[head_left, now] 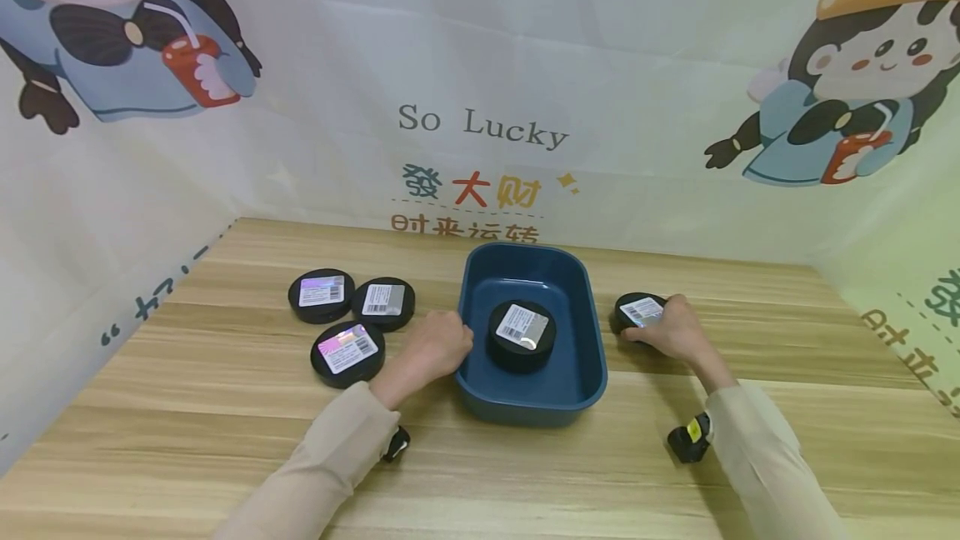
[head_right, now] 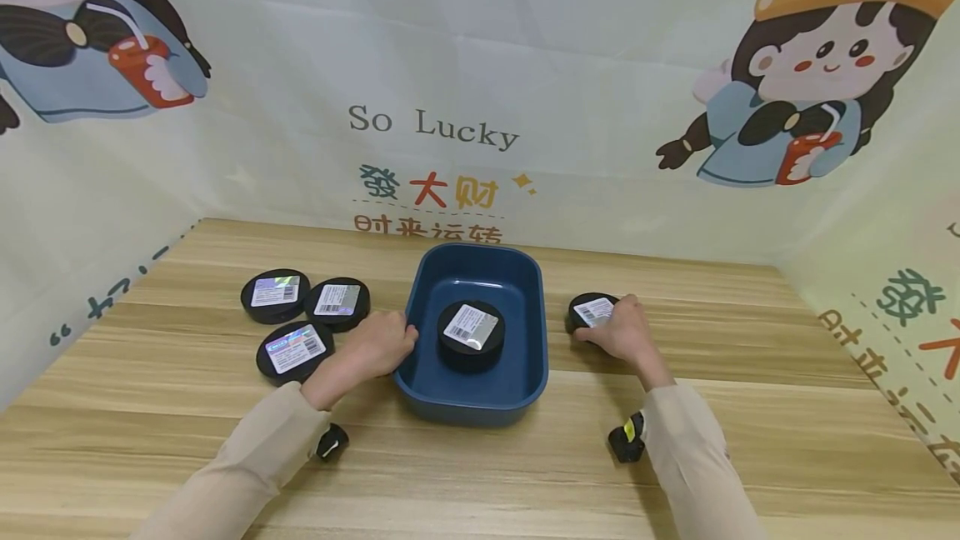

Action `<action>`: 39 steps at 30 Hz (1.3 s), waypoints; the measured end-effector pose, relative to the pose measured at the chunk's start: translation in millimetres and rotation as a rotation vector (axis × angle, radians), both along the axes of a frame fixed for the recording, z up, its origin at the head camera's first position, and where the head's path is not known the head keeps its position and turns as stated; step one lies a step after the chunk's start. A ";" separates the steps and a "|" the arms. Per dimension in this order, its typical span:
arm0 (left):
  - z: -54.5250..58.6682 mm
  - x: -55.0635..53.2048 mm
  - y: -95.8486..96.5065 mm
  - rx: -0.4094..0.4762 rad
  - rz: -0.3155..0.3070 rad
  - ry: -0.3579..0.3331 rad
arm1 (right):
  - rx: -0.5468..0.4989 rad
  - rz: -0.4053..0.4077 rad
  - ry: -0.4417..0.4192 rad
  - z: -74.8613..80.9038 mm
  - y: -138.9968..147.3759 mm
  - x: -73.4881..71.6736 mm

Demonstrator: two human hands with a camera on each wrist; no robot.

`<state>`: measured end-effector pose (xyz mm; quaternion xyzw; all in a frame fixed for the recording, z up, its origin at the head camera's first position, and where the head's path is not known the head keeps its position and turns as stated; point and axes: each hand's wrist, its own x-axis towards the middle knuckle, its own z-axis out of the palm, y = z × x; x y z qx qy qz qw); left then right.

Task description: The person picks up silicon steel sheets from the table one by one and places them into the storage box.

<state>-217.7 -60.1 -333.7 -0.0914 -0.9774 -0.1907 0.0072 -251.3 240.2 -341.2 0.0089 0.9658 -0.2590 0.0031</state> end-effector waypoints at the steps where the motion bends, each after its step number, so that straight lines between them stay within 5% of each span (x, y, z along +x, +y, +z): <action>1: -0.1 0.0 0.0 -0.001 0.000 0.002 | -0.008 0.006 0.005 0.2 -0.1 0.9; 11: -0.8 0.1 0.0 0.002 -0.001 0.006 | -0.042 0.055 0.092 3.5 -3.3 7.0; 39: 0.3 -0.1 0.6 0.004 0.012 -0.020 | -0.148 0.019 0.212 25.0 -21.8 24.0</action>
